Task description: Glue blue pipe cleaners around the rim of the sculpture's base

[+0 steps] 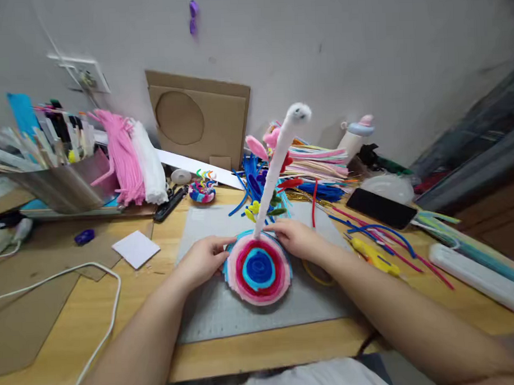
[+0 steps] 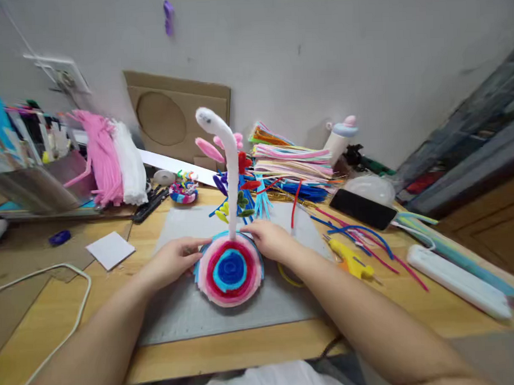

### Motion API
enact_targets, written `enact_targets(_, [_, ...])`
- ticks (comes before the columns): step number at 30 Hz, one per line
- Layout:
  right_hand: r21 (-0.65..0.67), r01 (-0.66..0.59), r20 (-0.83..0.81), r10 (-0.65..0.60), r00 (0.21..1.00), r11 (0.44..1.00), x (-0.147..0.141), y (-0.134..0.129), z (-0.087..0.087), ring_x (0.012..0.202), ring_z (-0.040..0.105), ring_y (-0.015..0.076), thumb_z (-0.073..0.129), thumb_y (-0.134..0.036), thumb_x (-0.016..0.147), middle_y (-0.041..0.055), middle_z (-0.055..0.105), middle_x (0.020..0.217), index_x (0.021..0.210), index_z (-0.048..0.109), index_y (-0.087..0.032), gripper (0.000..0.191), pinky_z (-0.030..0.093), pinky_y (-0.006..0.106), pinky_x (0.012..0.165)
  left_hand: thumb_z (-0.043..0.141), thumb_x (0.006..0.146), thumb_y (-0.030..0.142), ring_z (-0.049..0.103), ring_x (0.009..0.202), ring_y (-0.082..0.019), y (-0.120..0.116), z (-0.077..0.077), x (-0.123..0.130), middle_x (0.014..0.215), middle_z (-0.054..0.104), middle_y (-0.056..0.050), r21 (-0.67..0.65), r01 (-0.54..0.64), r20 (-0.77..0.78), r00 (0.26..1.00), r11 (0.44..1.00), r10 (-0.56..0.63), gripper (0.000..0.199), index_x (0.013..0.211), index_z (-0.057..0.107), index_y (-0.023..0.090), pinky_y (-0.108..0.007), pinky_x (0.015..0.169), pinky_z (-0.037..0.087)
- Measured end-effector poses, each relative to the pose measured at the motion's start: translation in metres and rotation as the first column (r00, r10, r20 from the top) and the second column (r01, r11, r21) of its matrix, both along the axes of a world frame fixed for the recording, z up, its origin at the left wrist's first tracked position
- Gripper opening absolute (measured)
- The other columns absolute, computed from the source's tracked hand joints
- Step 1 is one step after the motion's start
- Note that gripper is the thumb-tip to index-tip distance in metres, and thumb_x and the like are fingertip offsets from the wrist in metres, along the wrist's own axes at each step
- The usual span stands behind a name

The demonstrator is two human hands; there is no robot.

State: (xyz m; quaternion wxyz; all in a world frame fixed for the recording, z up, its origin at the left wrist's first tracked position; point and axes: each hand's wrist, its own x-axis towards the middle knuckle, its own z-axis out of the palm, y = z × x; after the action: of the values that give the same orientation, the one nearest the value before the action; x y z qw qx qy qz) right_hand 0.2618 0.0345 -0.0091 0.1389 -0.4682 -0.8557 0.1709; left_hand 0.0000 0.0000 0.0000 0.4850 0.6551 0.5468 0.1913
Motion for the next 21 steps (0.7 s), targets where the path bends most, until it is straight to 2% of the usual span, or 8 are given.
enact_targets(3, [-0.003, 0.01, 0.004, -0.01, 1.0, 1.0, 0.001, -0.001, 0.0, 0.093, 0.065, 0.0226, 0.046, -0.006, 0.088, 0.0115, 0.071, 0.099, 0.115, 0.071, -0.016, 0.039, 0.049, 0.034, 0.084, 0.054, 0.077, 0.03, 0.054, 0.055, -0.012, -0.002, -0.001, -0.002, 0.087, 0.071, -0.004, -0.002, -0.003, 0.0, 1.0, 1.0, 0.003, 0.052, 0.127, 0.062, 0.018, -0.023, 0.049, 0.045])
enact_targets(8, [-0.034, 0.011, -0.011, -0.011, 1.0, 0.999, 0.002, -0.007, 0.002, 0.098, 0.065, 0.0222, 0.047, -0.007, 0.087, 0.0093, 0.073, 0.104, 0.115, 0.071, -0.02, 0.039, 0.049, 0.033, 0.088, 0.053, 0.078, 0.031, 0.052, 0.051, -0.012, -0.001, -0.005, -0.004, 0.073, 0.068, -0.002, -0.015, -0.004, -0.001, 1.0, 1.0, 0.004, 0.054, 0.13, 0.059, 0.016, -0.023, 0.049, 0.044])
enact_targets(12, [-0.083, 0.022, -0.027, -0.024, 0.999, 0.996, 0.006, -0.014, 0.003, 0.097, 0.067, 0.024, 0.046, -0.007, 0.087, 0.01, 0.074, 0.108, 0.12, 0.069, -0.02, 0.043, 0.05, 0.035, 0.086, 0.054, 0.079, 0.032, 0.053, 0.052, -0.012, 0.001, -0.007, -0.004, 0.074, 0.068, -0.002, -0.022, 0.001, 0.002, 1.0, 1.0, -0.001, 0.053, 0.129, 0.06, 0.018, -0.023, 0.05, 0.044])
enact_targets(16, [-0.151, 0.018, -0.07, -0.029, 0.997, 0.988, 0.012, -0.027, 0.006, 0.097, 0.068, 0.0227, 0.046, -0.007, 0.086, 0.0039, 0.074, 0.112, 0.123, 0.067, -0.027, 0.046, 0.05, 0.033, 0.087, 0.054, 0.078, 0.032, 0.053, 0.053, -0.013, 0.0, -0.006, -0.004, 0.067, 0.064, 0.001, -0.018, 0.006, -0.002, 1.0, 1.0, -0.006, 0.051, 0.127, 0.062, 0.021, -0.023, 0.051, 0.044])
enact_targets(21, [-0.222, 0.046, -0.149, -0.08, 0.986, 0.974, 0.016, -0.049, 0.009, 0.108, 0.066, 0.0211, 0.047, -0.009, 0.086, -0.0016, 0.07, 0.121, 0.13, 0.06, -0.033, 0.052, 0.049, 0.032, 0.092, 0.054, 0.078, 0.033, 0.052, 0.054, -0.013, -0.001, -0.005, -0.004, 0.065, 0.06, 0.002, -0.021, -0.004, -0.006, 1.0, 1.0, 0.004, 0.053, 0.129, 0.06, 0.021, -0.023, 0.051, 0.045])
